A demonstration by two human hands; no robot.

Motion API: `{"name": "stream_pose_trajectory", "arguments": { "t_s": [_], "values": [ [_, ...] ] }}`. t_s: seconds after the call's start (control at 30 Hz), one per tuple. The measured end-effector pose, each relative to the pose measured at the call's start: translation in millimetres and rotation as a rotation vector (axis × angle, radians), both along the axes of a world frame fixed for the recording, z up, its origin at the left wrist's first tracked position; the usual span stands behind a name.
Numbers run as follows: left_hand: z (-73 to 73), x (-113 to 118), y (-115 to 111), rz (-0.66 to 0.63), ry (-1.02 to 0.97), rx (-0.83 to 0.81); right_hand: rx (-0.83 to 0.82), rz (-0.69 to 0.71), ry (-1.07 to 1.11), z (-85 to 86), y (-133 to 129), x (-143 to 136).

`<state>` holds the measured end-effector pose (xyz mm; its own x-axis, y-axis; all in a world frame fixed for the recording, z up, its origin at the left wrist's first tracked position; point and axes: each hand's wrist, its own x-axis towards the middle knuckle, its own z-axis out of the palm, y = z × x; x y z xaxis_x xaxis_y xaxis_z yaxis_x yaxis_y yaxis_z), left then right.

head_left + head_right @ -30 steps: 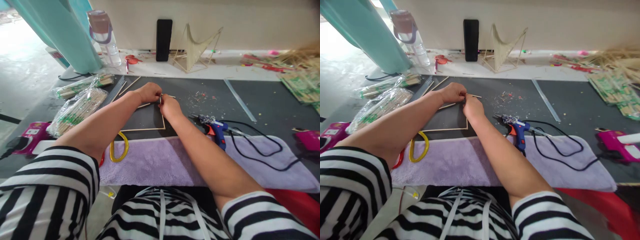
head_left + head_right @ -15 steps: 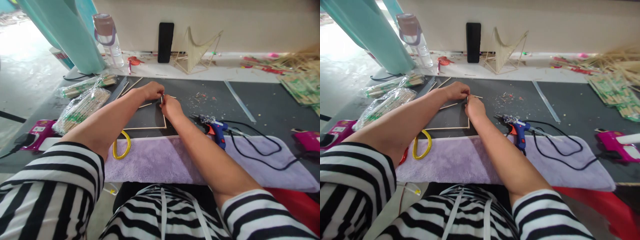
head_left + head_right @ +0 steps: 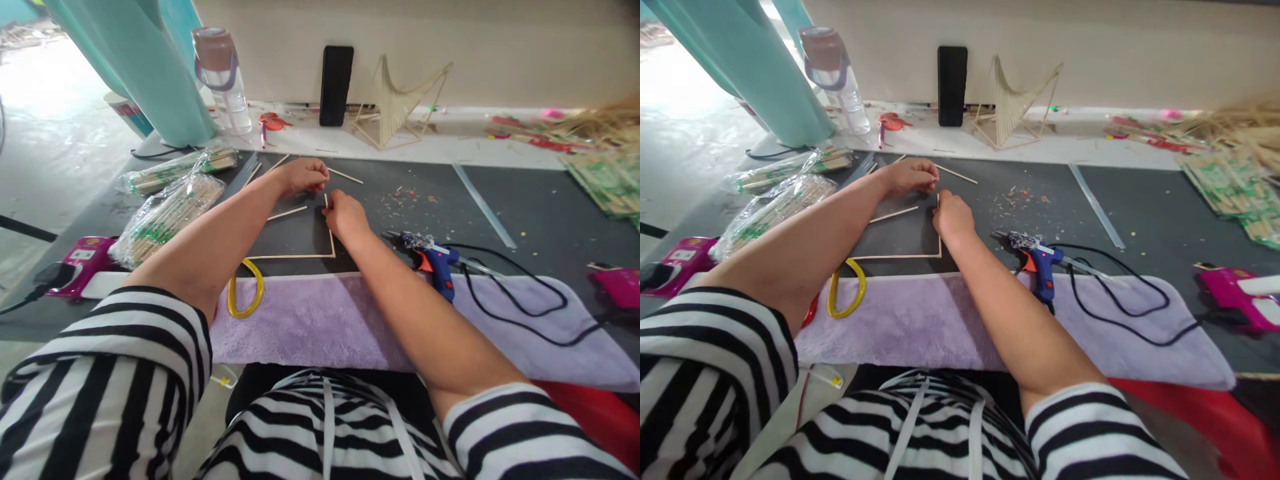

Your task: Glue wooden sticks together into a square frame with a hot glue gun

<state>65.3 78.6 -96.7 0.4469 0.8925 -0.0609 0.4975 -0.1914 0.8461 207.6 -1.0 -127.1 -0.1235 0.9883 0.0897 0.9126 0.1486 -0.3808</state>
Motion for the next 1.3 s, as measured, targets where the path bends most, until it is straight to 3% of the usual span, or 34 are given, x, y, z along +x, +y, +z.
{"name": "stream_pose_trajectory", "arguments": {
  "t_s": [0.1, 0.2, 0.3, 0.37, 0.43, 0.53, 0.6, 0.7, 0.77, 0.83, 0.9, 0.97, 1.03, 1.13, 1.3],
  "values": [
    [8.9, -4.3, -11.6, 0.009, -0.076, -0.148, -0.016, -0.005, 0.005, 1.0, 0.3, -0.5],
    [27.9, -11.4, -33.9, -0.054, -0.139, -0.307, -0.024, -0.016, -0.014, 1.3, 0.7, -1.3],
    [52.0, -10.1, -78.6, -0.332, -0.157, -0.324, -0.035, -0.015, -0.033, 1.7, -0.1, -1.9],
    [61.9, -0.4, -122.5, -0.633, 0.047, -0.292, -0.028, -0.01, -0.033, 2.1, -1.1, -1.8],
    [61.4, 13.4, -171.7, -0.866, 0.202, -0.206, -0.01, -0.012, -0.029, 2.1, -2.1, -1.3],
    [47.2, 29.1, -232.6, -0.984, 0.394, -0.025, 0.009, -0.007, -0.02, 0.7, -2.1, -0.2],
    [42.0, 30.4, -250.4, -1.021, 0.396, 0.067, 0.014, -0.003, -0.01, -0.8, -1.2, 0.4],
    [53.2, 19.4, -234.7, -0.968, 0.411, 0.108, 0.021, 0.0, 0.01, -2.8, 1.0, 1.2],
    [64.6, 6.7, -202.2, -0.765, 0.617, 0.176, 0.02, 0.001, 0.025, -3.3, 2.3, 1.6],
    [67.5, -7.4, -163.4, -0.396, 0.795, 0.243, 0.009, 0.002, 0.034, -2.9, 3.0, 1.9],
    [58.1, -20.2, -129.0, -0.026, 0.925, 0.251, 0.006, 0.008, 0.036, -2.3, 3.2, 2.0],
    [40.6, -29.6, -106.3, 0.181, 0.996, 0.193, 0.019, 0.012, 0.033, -2.0, 3.1, 2.1],
    [22.9, -35.7, -95.8, 0.237, 1.004, 0.158, 0.042, 0.012, 0.034, -2.6, 3.3, 2.2],
    [6.2, -42.9, -92.2, 0.195, 0.96, 0.19, 0.043, 0.007, 0.048, -4.5, 5.1, 3.0],
    [-0.5, -55.3, -89.4, 0.161, 0.885, 0.25, -0.011, -0.005, 0.117, -6.6, 10.8, 5.4]
  ]
}}
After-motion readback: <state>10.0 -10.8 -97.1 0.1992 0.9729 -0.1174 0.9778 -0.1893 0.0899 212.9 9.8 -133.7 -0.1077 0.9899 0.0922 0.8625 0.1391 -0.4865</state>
